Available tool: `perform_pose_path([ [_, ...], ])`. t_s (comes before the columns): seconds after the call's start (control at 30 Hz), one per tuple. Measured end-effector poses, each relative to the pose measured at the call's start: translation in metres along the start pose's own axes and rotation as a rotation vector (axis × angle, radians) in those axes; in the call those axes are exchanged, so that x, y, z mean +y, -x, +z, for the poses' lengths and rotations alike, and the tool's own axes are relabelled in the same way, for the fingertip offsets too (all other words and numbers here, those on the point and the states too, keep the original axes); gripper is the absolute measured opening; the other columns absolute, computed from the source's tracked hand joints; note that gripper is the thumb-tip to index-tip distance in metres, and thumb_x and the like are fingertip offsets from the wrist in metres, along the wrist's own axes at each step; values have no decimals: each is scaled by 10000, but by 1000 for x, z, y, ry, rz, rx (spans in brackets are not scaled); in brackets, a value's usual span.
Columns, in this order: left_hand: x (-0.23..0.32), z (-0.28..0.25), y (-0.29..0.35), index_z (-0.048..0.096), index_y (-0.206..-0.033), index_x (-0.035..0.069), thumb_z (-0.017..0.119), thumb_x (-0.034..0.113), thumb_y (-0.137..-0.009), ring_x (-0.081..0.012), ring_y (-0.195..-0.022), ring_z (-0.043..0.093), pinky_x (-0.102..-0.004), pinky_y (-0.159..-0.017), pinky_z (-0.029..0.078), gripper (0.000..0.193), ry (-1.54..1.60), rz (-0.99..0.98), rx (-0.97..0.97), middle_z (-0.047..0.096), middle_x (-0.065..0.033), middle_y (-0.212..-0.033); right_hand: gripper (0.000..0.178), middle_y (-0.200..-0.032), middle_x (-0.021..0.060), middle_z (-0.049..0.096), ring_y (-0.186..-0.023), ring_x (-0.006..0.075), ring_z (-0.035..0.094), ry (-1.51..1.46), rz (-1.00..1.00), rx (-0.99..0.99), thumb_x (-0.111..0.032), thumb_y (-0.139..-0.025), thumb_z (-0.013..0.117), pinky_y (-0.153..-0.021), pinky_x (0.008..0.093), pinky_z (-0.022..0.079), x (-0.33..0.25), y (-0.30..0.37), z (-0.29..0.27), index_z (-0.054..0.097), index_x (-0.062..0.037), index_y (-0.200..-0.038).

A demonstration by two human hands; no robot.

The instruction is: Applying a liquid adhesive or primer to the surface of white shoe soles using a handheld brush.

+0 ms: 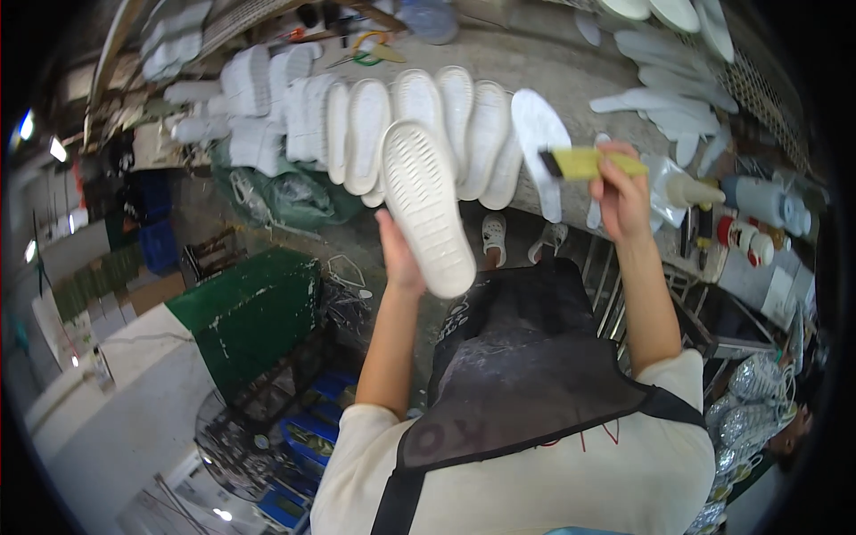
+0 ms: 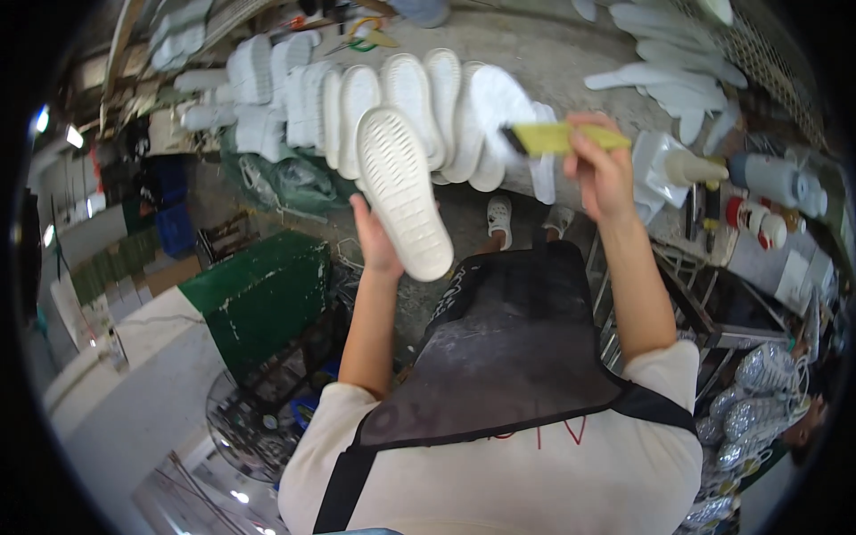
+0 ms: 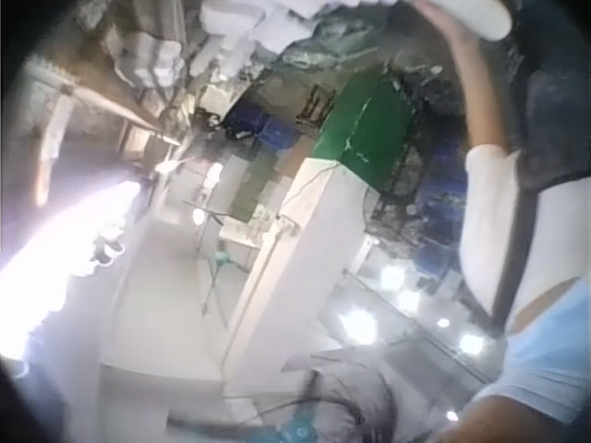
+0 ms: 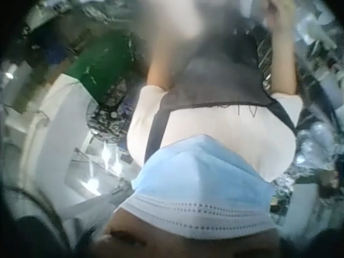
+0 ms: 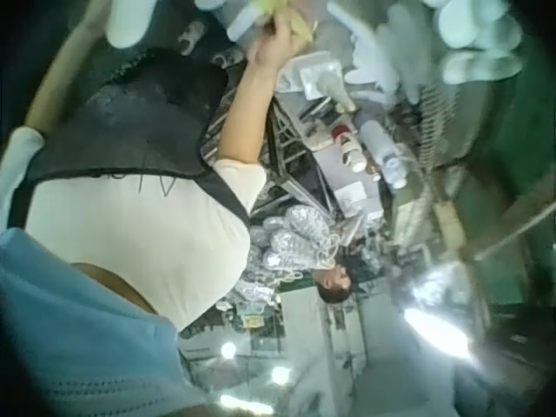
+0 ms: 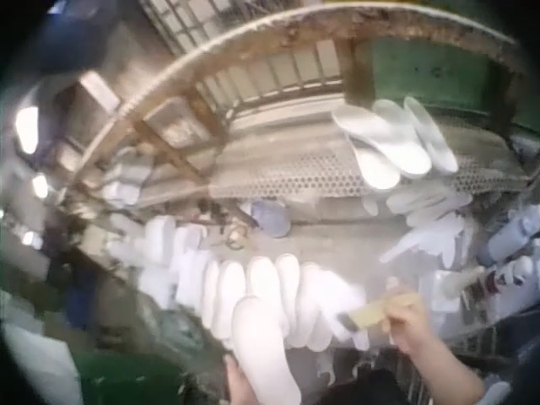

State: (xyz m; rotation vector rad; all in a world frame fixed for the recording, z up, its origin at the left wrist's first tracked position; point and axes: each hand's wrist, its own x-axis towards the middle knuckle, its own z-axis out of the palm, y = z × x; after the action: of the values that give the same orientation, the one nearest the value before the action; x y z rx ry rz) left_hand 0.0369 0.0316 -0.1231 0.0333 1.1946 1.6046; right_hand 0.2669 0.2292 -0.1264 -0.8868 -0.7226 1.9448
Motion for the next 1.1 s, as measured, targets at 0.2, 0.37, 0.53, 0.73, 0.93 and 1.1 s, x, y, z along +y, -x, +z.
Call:
perform_pose_path([
  [0.2, 39, 38, -10, 353, -1374, -9, 179, 666, -916, -255, -1156, 527, -380, -988, 409, 834, 90, 149, -258, 497, -132, -1322, 188, -774, 62, 595, -514, 92, 497, -168, 104, -186, -55, -873, 579, -471, 214, 407, 5, 69, 118, 555, -7, -1053],
  [0.37, 31, 27, 7, 447, -1280, 6, 458, 282, -960, -184, -1058, 566, -325, -918, 451, 423, -17, 229, -238, 568, -110, -1184, 191, -723, 16, 559, -519, 61, 458, 23, -61, -48, -79, -897, 584, -452, 196, 339, 70, 58, 140, 571, -29, -1081],
  [0.53, 7, -27, 12, 411, -1291, -30, 543, -3, -832, -145, -1089, 526, -297, -949, 407, 478, -397, 240, -216, 553, -97, -1196, 155, -726, -12, 557, -531, 37, 441, 452, -302, 81, -101, -869, 635, -449, 184, 341, 107, 49, 127, 627, -36, -1010],
  [0.73, 58, -132, -86, 262, -1403, -2, 707, 81, -763, -193, -1071, 546, -313, -894, 466, 784, -822, 304, -48, 520, -143, -1241, 172, -682, -31, 526, -518, 30, 415, 504, -276, 171, -103, -867, 637, -456, 179, 310, 71, 56, 84, 626, -30, -1023],
  [0.93, 99, -142, -199, 433, -1330, -5, 756, 138, -717, -214, -1076, 566, -315, -910, 451, 707, -752, 284, -166, 574, -166, -1207, 163, -688, -21, 527, -514, 34, 413, 527, -142, 358, -69, -874, 621, -456, 178, 305, 73, 102, 50, 608, -7, -1023],
  [1.1, 77, -120, -211, 318, -1391, -15, 739, 52, -681, -253, -1111, 549, -334, -929, 445, 828, -834, 181, -109, 541, -173, -1242, 172, -679, -31, 507, -509, 35, 407, 472, -155, 397, -90, -881, 619, -464, 179, 300, 70, 108, 39, 609, -22, -1038],
])
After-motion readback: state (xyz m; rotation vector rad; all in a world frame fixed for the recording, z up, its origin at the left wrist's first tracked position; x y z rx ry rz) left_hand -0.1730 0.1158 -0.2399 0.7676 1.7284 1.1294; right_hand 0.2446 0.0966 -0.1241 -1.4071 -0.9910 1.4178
